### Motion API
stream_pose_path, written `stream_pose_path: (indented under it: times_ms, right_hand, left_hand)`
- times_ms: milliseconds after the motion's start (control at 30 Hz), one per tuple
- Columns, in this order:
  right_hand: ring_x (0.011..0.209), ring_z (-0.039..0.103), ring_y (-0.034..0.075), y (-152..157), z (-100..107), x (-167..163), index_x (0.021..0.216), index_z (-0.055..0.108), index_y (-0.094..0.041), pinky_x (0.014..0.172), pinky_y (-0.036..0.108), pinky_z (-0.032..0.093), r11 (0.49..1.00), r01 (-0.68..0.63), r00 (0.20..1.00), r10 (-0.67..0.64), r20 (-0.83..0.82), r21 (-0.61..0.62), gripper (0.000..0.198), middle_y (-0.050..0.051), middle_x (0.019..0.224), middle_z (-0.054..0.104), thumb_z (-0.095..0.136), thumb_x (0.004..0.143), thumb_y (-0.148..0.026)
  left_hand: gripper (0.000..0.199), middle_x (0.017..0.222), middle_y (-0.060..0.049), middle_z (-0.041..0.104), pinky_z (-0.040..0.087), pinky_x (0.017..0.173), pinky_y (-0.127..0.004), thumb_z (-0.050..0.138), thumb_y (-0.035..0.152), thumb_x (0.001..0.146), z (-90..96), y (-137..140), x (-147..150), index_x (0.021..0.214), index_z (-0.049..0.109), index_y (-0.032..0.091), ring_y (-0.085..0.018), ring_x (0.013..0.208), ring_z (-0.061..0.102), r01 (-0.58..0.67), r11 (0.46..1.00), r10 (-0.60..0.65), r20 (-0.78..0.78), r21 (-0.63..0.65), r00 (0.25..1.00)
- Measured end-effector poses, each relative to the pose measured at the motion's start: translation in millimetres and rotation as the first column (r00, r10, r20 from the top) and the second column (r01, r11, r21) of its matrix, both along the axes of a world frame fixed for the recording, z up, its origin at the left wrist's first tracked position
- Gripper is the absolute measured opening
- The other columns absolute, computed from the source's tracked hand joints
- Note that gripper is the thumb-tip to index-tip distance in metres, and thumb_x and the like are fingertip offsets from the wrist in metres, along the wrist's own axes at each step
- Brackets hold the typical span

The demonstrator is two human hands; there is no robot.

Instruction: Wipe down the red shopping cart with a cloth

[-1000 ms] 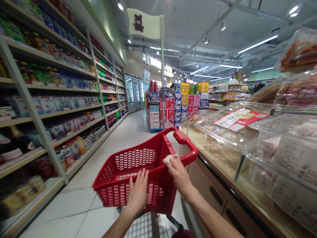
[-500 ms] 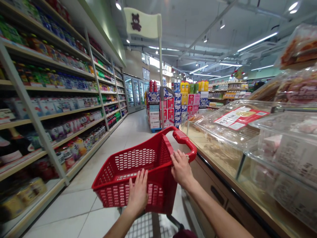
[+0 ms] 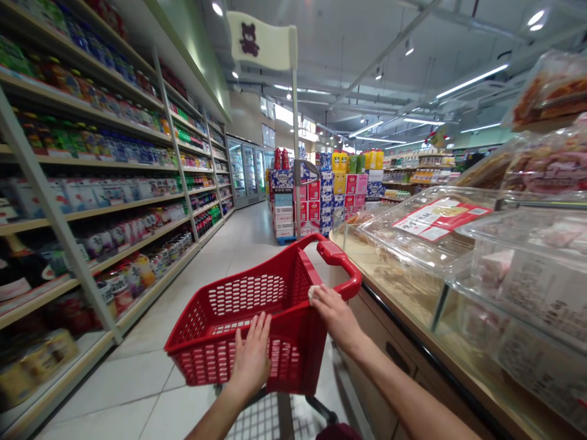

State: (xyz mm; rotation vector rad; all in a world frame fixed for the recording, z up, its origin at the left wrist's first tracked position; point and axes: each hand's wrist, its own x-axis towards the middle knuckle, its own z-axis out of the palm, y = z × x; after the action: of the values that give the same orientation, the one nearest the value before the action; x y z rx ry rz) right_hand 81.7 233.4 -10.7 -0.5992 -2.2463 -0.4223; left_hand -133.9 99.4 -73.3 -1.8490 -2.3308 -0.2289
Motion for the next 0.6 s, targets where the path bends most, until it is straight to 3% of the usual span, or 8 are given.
stream_pose_path:
  times_ms: [67,200,267,400,600]
  right_hand:
    - [0.114,0.046,0.022,2.9,1.3,1.0,0.101,0.061,-0.022,0.092,0.041,0.041,0.999,0.022,0.999,-0.023,0.034,0.028,0.035,0.006,0.114,0.058,0.036,0.081,-0.009]
    - [0.113,0.046,0.027,23.2,11.2,29.6,0.099,0.062,-0.012,0.090,0.047,0.039,0.954,0.298,0.947,-0.294,-0.132,0.016,0.037,0.015,0.110,0.059,0.035,0.076,-0.004]
    - [0.114,0.045,0.025,20.2,6.8,29.3,0.102,0.061,-0.013,0.092,0.044,0.039,0.956,0.292,0.948,-0.287,-0.138,0.017,0.038,0.014,0.113,0.057,0.034,0.077,-0.005]
    - [0.115,0.044,0.020,3.7,-4.8,10.1,0.107,0.059,-0.020,0.093,0.039,0.039,0.993,0.089,0.995,-0.092,0.040,0.077,0.039,0.005,0.118,0.055,0.033,0.081,-0.007]
    - [0.112,0.046,0.027,25.1,10.1,28.1,0.104,0.061,-0.011,0.090,0.046,0.039,0.951,0.308,0.945,-0.302,-0.126,0.028,0.037,0.016,0.111,0.058,0.035,0.078,-0.008]
  left_hand:
    - [0.078,0.144,-0.004,0.011,0.006,0.103,-0.054,0.035,0.010,0.060,0.5,-1.6,-1.4,0.135,0.013,0.015,-0.021,0.132,0.009,0.010,1.000,-0.011,-0.010,-0.008,1.000]
    - [0.080,0.144,-0.004,0.010,0.006,0.103,-0.054,0.036,0.011,0.060,-1.9,-0.5,0.3,0.135,0.011,0.016,-0.022,0.132,0.006,0.004,1.000,-0.004,-0.013,-0.002,1.000]
    - [0.082,0.144,-0.004,0.008,0.007,0.103,-0.054,0.037,0.011,0.058,-3.0,0.9,1.9,0.135,0.011,0.015,-0.023,0.132,0.006,-0.010,1.000,0.010,-0.003,0.000,1.000]
    - [0.080,0.144,-0.004,0.010,0.007,0.103,-0.054,0.036,0.011,0.059,-0.6,-0.1,1.8,0.135,0.012,0.016,-0.021,0.132,0.007,-0.006,1.000,0.006,0.004,0.005,1.000]
    - [0.080,0.144,-0.003,0.009,0.007,0.103,-0.054,0.036,0.012,0.059,2.2,-3.1,3.6,0.135,0.012,0.016,-0.022,0.132,0.007,-0.009,1.000,0.009,0.002,-0.010,1.000]
